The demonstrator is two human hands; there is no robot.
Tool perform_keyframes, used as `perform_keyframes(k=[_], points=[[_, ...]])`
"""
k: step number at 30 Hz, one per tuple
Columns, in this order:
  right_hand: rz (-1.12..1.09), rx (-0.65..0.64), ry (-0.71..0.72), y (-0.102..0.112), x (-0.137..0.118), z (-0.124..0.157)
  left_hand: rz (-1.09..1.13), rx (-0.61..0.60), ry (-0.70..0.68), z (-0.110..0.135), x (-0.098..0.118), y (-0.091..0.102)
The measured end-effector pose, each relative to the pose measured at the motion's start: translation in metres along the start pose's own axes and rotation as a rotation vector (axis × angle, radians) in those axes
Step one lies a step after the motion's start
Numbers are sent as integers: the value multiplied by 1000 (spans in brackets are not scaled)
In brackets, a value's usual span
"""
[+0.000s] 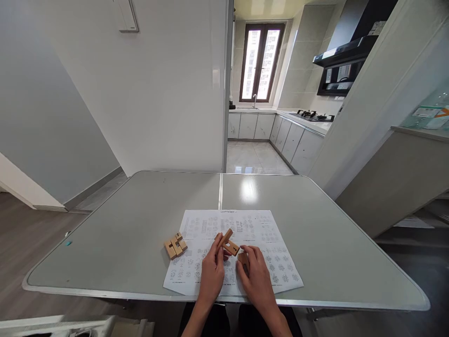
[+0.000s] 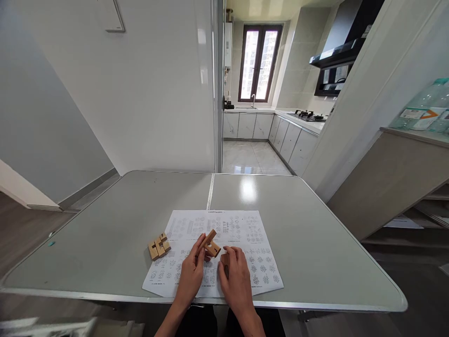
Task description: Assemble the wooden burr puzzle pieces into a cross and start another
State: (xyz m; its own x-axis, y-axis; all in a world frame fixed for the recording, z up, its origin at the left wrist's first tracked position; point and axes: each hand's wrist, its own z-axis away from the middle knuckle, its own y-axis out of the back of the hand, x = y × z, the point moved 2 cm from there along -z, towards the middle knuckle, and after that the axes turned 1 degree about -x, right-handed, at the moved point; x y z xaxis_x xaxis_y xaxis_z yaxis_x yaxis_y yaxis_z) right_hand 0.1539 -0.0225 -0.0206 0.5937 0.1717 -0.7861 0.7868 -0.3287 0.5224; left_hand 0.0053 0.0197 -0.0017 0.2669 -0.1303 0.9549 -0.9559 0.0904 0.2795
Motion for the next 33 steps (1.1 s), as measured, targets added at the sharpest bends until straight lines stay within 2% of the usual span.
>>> perform_keyframes(k=[5,10,15,17,22,27,33], points=[[-131,3,-106,3,-1,0,-16,5,0,0,1,1],[-292,48,-153,12,4,-3,-23,-3,12,1,3,1],[-564,88,-429,20,18,-3,-9,0,13,1,5,1],[-653,113,-498,22,23,-3,5,-6,18,0,5,1],[-783,159,-513,24,31,-5,44,-17,30,0,8,1],[-1049,161,-544,21,39,-7,83,-54,32,1,9,1],[-1148,144,-554,24,35,-9,137,-99,49,-1,11,2]])
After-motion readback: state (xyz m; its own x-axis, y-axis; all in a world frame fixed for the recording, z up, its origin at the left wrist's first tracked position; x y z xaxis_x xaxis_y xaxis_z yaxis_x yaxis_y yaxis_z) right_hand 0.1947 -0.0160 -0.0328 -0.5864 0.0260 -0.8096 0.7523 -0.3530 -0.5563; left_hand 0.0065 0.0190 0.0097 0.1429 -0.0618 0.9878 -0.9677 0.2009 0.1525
